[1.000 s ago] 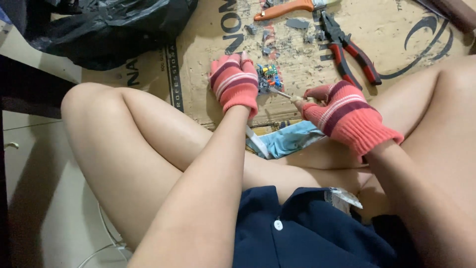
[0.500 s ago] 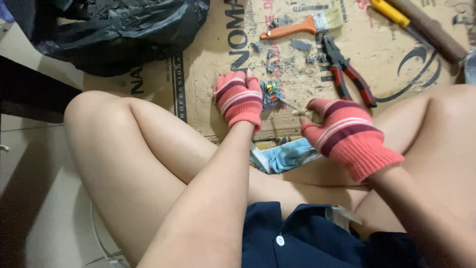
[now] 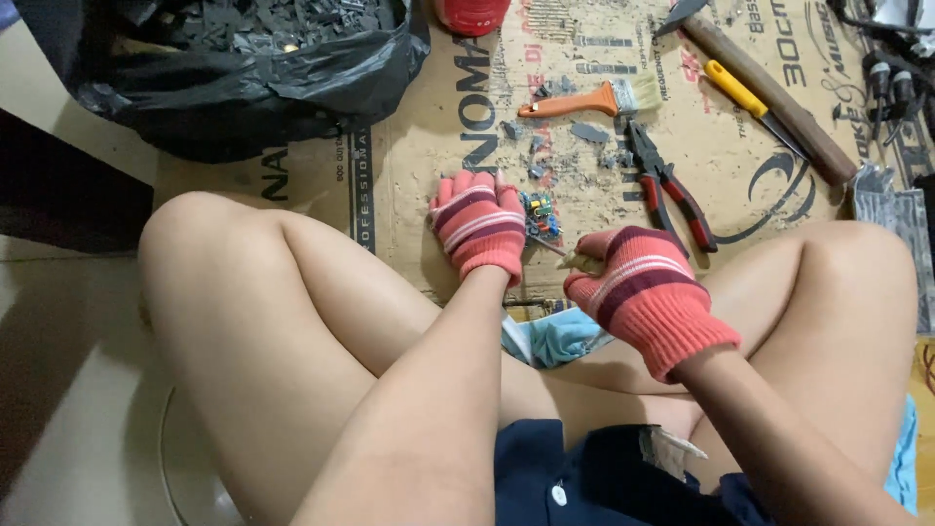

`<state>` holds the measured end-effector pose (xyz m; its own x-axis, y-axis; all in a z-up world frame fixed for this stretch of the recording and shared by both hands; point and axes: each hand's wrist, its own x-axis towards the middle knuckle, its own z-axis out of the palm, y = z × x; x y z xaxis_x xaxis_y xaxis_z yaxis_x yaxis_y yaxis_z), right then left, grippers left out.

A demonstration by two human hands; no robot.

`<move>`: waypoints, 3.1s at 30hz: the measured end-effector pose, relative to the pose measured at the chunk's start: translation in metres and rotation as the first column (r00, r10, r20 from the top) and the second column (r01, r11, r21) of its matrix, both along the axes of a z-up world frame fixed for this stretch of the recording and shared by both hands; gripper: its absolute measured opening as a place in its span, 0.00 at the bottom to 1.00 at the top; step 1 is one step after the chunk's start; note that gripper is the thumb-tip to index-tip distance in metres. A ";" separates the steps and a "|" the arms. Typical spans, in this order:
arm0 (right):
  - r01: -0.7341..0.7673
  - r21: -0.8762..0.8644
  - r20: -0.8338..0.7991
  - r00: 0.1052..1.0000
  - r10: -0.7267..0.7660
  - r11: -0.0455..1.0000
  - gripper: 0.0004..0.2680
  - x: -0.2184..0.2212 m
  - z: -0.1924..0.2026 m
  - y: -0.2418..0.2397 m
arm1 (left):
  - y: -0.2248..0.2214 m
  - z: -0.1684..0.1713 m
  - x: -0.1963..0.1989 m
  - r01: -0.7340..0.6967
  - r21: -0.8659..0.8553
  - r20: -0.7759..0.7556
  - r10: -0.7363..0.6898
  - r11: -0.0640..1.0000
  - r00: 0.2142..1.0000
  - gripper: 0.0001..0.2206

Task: The person sits cross-legged on the floor and uses a screwdriver to remove screws from a small circuit board. They then use pliers to pull off components and place them into a black plastic bag. The person repeats this process with multiple components.

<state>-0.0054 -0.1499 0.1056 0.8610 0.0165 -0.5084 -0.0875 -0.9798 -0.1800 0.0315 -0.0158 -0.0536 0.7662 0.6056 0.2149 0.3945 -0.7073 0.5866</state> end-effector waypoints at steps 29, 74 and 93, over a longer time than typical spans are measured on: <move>-0.014 -0.128 0.001 1.000 0.015 0.992 0.11 -0.043 -0.052 0.044 | 0.004 0.011 -0.002 0.108 0.018 0.085 -0.109 0.994 0.990 0.08; 0.093 0.436 -0.322 0.945 0.059 0.895 0.09 0.121 -0.052 -0.050 | 0.009 0.015 -0.003 0.147 0.025 0.124 -0.149 0.989 0.981 0.06; -0.224 -0.325 0.018 0.970 0.242 0.919 0.19 0.101 -0.044 -0.101 | 0.019 0.045 -0.007 0.309 -0.069 -0.059 -0.313 0.948 0.948 0.13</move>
<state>0.0959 -0.2510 0.0612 0.8797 0.0656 -0.4709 0.1513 -0.9776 0.1464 0.0241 0.0028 -0.0089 0.9303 0.3443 0.1266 0.2007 -0.7667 0.6099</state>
